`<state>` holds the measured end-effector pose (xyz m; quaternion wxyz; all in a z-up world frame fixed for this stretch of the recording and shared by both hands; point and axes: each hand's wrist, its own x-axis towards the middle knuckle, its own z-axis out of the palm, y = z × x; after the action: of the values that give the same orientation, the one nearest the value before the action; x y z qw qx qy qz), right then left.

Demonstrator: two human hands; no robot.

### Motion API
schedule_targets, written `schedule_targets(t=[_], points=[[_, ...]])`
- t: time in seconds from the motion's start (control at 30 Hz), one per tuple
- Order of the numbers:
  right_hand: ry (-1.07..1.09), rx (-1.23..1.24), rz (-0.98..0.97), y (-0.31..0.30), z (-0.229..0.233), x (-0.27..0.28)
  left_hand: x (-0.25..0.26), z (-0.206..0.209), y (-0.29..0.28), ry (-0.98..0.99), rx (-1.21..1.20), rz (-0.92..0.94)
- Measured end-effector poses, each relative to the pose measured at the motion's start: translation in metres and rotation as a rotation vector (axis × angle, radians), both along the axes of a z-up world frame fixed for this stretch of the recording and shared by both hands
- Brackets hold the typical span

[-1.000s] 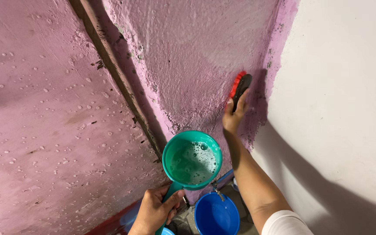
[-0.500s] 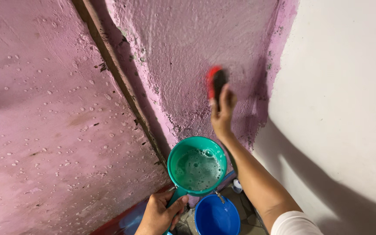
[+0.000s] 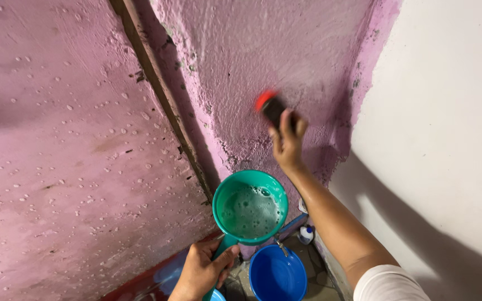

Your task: The person fills a bucket with water, adds liquid soap to a scoop, and uses a brush to scrub a pink-painted wall section. The person repeatedly dips the brush into the soapy water and scrubs the wall surface.

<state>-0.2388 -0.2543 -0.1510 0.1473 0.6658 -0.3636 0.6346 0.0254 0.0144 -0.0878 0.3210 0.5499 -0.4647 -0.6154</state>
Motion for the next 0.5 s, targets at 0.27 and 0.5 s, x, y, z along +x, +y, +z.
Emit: schedule_targets(t=[0.27,0.5], points=[[0.164,0.163,-0.108,0.02,-0.07,-0.055,0.002,0.008,0.005,-0.019,0.056,0.006],[-0.38,0.327,-0.243,-0.005,-0.058,-0.043,0.007,0.006,0.008,-0.007,0.007,-0.025]])
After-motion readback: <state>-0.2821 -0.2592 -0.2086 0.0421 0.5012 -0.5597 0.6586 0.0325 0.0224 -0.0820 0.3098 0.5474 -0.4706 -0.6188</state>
